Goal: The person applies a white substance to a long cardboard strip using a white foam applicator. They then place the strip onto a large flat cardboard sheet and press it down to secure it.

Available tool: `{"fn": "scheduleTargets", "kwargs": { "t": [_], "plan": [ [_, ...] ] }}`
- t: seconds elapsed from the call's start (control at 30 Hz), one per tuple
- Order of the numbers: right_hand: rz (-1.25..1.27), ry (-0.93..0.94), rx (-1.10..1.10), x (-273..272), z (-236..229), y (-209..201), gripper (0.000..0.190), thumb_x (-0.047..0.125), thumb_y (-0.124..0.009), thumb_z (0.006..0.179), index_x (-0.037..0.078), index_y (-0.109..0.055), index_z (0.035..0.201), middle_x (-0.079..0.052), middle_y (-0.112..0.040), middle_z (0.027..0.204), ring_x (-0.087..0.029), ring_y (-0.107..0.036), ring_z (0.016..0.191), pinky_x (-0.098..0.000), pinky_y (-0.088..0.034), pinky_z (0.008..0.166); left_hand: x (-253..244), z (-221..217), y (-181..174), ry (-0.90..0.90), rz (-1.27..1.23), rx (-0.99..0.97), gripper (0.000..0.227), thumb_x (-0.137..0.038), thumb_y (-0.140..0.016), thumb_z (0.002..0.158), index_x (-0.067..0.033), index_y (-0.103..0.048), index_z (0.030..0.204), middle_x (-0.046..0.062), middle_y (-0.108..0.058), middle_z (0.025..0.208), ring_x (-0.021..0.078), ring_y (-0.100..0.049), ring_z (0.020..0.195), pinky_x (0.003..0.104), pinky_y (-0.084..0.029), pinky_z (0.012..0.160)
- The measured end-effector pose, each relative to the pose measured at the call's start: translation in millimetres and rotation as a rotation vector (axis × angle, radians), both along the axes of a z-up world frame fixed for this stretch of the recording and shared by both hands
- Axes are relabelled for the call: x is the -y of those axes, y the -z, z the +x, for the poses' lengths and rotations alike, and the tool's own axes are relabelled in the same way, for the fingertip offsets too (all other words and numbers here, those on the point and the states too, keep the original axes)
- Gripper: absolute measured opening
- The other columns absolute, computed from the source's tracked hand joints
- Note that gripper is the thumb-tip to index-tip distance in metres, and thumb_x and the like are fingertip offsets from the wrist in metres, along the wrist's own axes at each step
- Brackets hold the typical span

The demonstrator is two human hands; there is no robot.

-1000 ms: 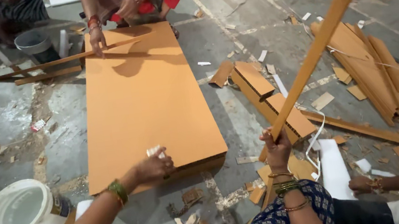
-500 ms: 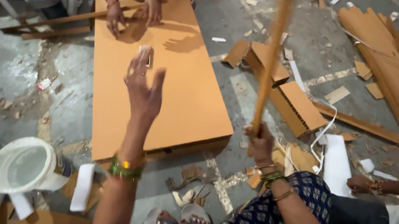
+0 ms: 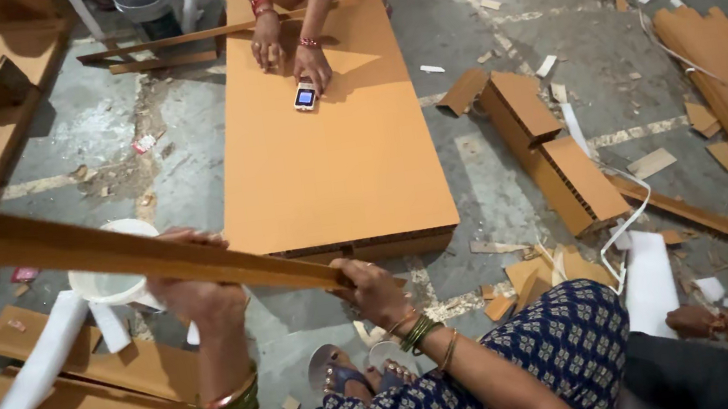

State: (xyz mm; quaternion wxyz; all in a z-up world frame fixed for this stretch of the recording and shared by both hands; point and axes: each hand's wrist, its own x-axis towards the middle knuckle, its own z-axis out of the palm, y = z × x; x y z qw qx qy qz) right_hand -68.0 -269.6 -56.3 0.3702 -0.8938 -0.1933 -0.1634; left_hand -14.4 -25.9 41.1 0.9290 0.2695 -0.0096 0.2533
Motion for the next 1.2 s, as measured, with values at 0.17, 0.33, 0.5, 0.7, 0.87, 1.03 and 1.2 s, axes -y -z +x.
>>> {"fn": "scheduleTargets", "kwargs": {
  "t": [0.17,0.33,0.5,0.7,0.87,1.03,1.2],
  "plan": [
    [0.019,0.002,0.042,-26,-10,9,0.035,0.023,-0.079,0.086,0.012,-0.063,0.115,-0.008,-0.069,0.09,-0.031,-0.069,0.087,-0.0431,-0.054,0.08,-45,-25,1,-0.065,-0.13,0.132,0.05,-0.04,-0.043,0.118,-0.0027,-0.061,0.091,0.013,-0.061,0.08,0.0268,-0.065,0.068,0.038,-0.058,0.065],
    [-0.063,0.118,0.09,-17,-15,30,0.036,0.018,-0.082,0.078,0.017,-0.066,0.111,-0.007,-0.069,0.088,-0.031,-0.069,0.085,-0.0428,-0.054,0.075,-31,-23,20,-0.002,-0.097,0.077,0.07,-0.064,-0.031,0.109,-0.0042,-0.062,0.089,0.012,-0.059,0.08,0.0256,-0.061,0.067,0.039,-0.057,0.064],
    [-0.057,0.19,0.07,-1,-7,47,0.036,0.022,-0.084,0.079,0.016,-0.064,0.108,-0.008,-0.068,0.087,-0.031,-0.068,0.083,-0.0424,-0.054,0.073,-9,-14,28,0.096,-0.16,0.054,0.077,-0.076,-0.027,0.1,-0.0078,-0.058,0.086,0.01,-0.055,0.078,0.0246,-0.057,0.065,0.04,-0.054,0.061],
    [-0.066,0.173,0.085,2,-5,61,0.035,0.021,-0.083,0.08,0.014,-0.064,0.108,-0.008,-0.067,0.087,-0.032,-0.068,0.084,-0.0425,-0.054,0.076,-3,-11,38,0.122,-0.169,0.06,0.073,-0.076,-0.03,0.104,-0.0099,-0.055,0.085,0.007,-0.049,0.069,0.0198,-0.049,0.059,0.034,-0.046,0.052],
    [-0.082,0.174,0.066,3,-5,64,0.042,0.019,-0.085,0.075,0.014,-0.065,0.112,-0.009,-0.07,0.095,-0.033,-0.069,0.09,-0.0417,-0.055,0.08,-11,-8,37,0.125,-0.171,0.123,0.065,-0.068,-0.033,0.103,-0.01,-0.052,0.079,0.006,-0.045,0.064,0.0175,-0.044,0.05,0.031,-0.043,0.047],
    [-0.097,0.158,0.173,2,-5,67,0.06,0.019,-0.087,0.071,0.012,-0.061,0.125,-0.012,-0.072,0.107,-0.033,-0.07,0.098,-0.0442,-0.054,0.086,-15,-6,35,0.101,-0.051,0.094,0.055,-0.038,-0.047,0.112,-0.0114,-0.042,0.065,0.003,-0.037,0.054,0.0135,-0.038,0.043,0.026,-0.036,0.039],
    [-0.092,0.181,0.091,9,-2,63,0.062,0.019,-0.087,0.074,0.014,-0.062,0.131,-0.011,-0.07,0.096,-0.033,-0.068,0.091,-0.044,-0.055,0.081,-9,-8,32,0.132,-0.125,0.094,0.058,-0.052,-0.043,0.112,-0.0101,-0.05,0.073,0.005,-0.046,0.063,0.0177,-0.045,0.049,0.032,-0.043,0.045]
  ]
}}
